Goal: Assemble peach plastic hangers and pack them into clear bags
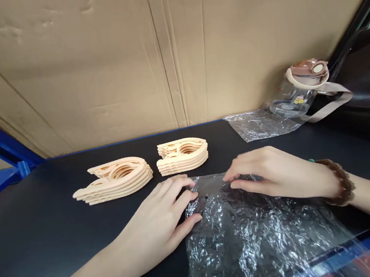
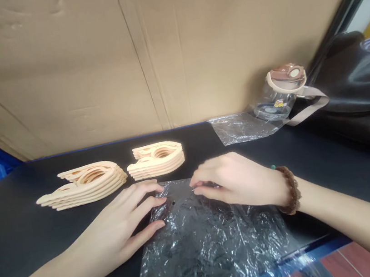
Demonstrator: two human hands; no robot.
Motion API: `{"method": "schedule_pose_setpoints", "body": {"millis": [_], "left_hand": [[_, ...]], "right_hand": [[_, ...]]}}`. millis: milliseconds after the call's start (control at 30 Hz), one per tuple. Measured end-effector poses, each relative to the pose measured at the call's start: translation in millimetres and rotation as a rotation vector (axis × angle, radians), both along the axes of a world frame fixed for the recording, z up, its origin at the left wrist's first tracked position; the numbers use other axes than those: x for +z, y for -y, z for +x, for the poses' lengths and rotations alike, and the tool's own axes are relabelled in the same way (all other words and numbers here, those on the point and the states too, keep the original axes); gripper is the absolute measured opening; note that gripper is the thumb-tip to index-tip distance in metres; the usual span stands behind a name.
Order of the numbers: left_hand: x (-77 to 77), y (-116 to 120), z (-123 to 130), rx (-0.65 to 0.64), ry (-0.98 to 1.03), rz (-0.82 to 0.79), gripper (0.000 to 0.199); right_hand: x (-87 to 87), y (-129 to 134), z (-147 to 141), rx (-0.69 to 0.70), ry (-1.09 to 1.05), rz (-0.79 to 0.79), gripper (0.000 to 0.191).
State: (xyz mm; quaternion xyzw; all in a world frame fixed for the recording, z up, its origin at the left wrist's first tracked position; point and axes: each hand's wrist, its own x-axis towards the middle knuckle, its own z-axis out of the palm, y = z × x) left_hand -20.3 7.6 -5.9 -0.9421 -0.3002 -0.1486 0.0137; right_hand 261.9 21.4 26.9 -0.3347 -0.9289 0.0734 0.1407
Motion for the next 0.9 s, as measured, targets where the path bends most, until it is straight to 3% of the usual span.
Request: {"method": "schedule_pose_setpoints", "body": {"millis": [167,467,800,900], "left_hand": [[-0.3,3.0,1.3,-0.019,-0.034,0.114,0.026],[10.6,5.0,0.0,-0.002,-0.168,-0.023,0.053],[6.8,7.6,-6.2,0.0,-0.104,-0.198,0.091],[4.9,8.3,-5.6,-0.005,-0.103,-0.215,0.091]], "right_hand": [[-3.4,-25.1,-6.1,-0.019,-0.084,0.108,0.032],[1.2,-83.8,-27.0,0.039,-0.022,-0.056,0.049],[-7.7,-103.4,-39.5,0.103,0.063,-0.062,0.032],[-8.4,-104.9,-38.9,0.087,0.063,-0.04,0.032]]}}
